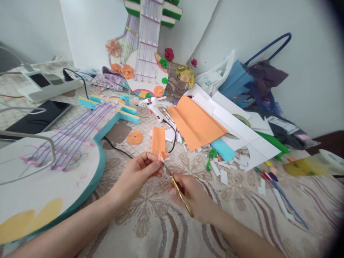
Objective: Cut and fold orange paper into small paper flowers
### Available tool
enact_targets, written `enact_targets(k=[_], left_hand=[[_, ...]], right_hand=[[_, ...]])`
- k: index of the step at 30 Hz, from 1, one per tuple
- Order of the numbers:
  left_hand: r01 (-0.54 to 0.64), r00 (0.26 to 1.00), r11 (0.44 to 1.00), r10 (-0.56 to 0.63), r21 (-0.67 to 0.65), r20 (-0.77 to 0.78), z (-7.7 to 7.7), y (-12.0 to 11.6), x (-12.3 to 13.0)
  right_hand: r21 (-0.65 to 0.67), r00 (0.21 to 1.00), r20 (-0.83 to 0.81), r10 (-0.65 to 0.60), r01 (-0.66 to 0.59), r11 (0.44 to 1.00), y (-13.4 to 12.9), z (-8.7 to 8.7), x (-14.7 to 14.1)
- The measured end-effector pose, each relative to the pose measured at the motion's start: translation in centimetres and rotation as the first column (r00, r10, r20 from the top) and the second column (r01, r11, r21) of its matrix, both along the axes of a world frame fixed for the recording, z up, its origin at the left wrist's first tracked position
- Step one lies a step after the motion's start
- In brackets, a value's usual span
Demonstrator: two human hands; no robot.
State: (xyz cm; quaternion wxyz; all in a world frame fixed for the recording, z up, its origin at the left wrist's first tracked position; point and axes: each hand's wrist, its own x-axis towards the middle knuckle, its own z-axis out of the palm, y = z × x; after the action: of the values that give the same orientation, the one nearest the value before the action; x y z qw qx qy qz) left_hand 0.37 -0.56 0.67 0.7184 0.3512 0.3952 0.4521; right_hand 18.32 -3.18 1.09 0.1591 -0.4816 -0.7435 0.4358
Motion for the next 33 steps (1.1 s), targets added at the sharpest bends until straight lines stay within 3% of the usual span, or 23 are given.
enact_targets(k=[20,33], left_hand=[[0.031,0.999,1.0,-0.031,0.001,0.042,-0.11,-0.16,0.1],[0.079,0.992,0.996,-0.074,-0.04,0.101,-0.13,-0.11,-0.08]], right_hand=[[-0.064,0.997,-0.054,-0.054,0.051,0.997,-0.1,-0.46,-0.07],[-0.014,0.999,-0.028,-0.041,0.041,0.999,-0.34,-0.02,0.1]])
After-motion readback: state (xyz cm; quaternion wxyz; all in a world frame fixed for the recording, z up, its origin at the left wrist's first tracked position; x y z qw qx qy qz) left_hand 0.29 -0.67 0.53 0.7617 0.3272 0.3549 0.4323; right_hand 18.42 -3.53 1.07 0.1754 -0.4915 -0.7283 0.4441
